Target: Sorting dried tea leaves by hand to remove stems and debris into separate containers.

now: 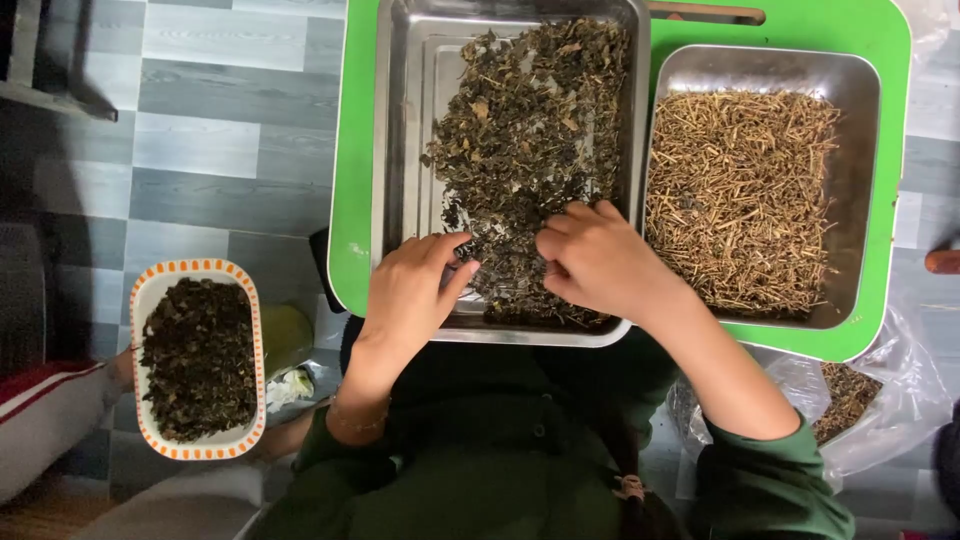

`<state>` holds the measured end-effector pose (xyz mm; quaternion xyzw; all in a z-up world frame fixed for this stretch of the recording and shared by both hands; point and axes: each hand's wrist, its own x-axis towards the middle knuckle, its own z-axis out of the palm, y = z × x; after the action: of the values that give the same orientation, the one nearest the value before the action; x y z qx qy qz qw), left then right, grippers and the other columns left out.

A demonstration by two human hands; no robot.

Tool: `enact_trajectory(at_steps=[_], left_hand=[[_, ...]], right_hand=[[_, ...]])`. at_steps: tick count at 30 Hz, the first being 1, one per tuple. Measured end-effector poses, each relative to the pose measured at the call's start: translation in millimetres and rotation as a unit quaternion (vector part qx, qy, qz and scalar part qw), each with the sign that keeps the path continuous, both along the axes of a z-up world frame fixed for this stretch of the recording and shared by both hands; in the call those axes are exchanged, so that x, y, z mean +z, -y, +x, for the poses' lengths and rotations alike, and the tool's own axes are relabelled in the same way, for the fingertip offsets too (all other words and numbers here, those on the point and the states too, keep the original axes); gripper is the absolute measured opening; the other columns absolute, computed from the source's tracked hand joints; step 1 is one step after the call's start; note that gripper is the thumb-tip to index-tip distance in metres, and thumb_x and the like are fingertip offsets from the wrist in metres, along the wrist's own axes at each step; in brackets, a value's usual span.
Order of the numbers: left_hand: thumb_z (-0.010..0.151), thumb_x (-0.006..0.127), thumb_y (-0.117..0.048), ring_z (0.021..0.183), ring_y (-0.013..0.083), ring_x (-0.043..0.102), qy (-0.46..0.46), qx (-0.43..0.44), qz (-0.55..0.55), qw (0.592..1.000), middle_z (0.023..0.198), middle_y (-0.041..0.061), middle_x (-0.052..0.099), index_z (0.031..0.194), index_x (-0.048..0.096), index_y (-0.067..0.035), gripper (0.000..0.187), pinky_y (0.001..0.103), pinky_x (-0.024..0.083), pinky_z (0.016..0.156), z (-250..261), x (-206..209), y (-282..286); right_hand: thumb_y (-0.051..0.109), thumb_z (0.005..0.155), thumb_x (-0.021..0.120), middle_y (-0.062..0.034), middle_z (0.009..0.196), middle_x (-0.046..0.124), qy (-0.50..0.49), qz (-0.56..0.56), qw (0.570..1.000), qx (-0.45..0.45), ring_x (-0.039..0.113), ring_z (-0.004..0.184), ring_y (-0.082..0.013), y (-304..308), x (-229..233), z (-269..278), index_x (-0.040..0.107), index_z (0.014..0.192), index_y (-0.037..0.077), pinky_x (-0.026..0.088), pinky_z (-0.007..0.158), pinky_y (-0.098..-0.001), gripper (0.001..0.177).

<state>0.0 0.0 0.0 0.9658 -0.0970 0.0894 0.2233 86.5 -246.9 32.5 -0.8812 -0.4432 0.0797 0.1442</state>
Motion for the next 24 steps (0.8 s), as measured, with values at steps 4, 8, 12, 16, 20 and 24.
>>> enact_trajectory(at_steps=[4,8,12,16,20,24], left_hand=[[0.094,0.071,-0.032,0.08,0.0226,0.068,-0.009,0.004,-0.015,1.0,0.079,-0.001,0.066,0.117,0.068,-0.019,0.027,0.039,0.057,0.072,0,3,-5],[0.092,0.075,-0.026,0.082,0.0212,0.067,0.004,-0.01,-0.011,1.0,0.079,-0.002,0.066,0.117,0.07,-0.019,0.026,0.036,0.057,0.075,4,17,-10],[0.086,0.08,-0.018,0.087,0.0195,0.066,0.003,-0.021,0.017,1.0,0.08,-0.003,0.068,0.117,0.074,-0.018,0.031,0.034,0.057,0.08,5,21,-18],[0.084,0.082,-0.016,0.09,0.0185,0.064,0.017,-0.025,0.038,0.999,0.081,-0.003,0.067,0.111,0.075,-0.017,0.028,0.034,0.057,0.083,4,19,-24],[0.082,0.084,-0.018,0.092,0.0179,0.062,0.044,-0.035,0.053,0.997,0.082,-0.003,0.066,0.11,0.075,-0.018,0.03,0.034,0.053,0.087,3,16,-23],[0.08,0.085,-0.022,0.091,0.016,0.06,0.056,-0.032,0.062,0.996,0.08,-0.004,0.064,0.11,0.074,-0.02,0.032,0.031,0.049,0.086,1,11,-20]], right_hand=[[0.007,0.078,0.071,-0.0044,0.066,0.068,-0.068,0.062,0.995,-0.045,0.063,0.072,-0.0245,9,25,0,0.072,0.073,0.011,0.048,0.072,-0.0326,0.006],[0.001,0.073,0.074,-0.0046,0.065,0.064,-0.086,0.183,0.978,-0.055,0.063,0.067,-0.0257,27,9,0,0.062,0.071,0.011,0.05,0.066,-0.0346,0.016],[-0.004,0.077,0.07,-0.0045,0.072,0.066,-0.078,0.221,0.97,-0.065,0.062,0.069,-0.0228,31,2,-5,0.065,0.079,0.01,0.053,0.068,-0.0336,0.015],[-0.008,0.081,0.069,-0.0096,0.078,0.07,-0.082,0.213,0.973,-0.045,0.063,0.072,-0.0276,27,12,-4,0.071,0.085,0.005,0.054,0.071,-0.0384,0.013],[-0.007,0.085,0.069,-0.0068,0.084,0.071,-0.029,0.211,0.977,-0.033,0.063,0.078,-0.0275,32,-1,-5,0.074,0.086,0.008,0.054,0.075,-0.0381,0.015],[-0.005,0.089,0.07,-0.0069,0.084,0.07,-0.024,0.222,0.973,-0.055,0.063,0.077,-0.0271,32,-4,-8,0.074,0.091,0.008,0.055,0.075,-0.0382,0.014]])
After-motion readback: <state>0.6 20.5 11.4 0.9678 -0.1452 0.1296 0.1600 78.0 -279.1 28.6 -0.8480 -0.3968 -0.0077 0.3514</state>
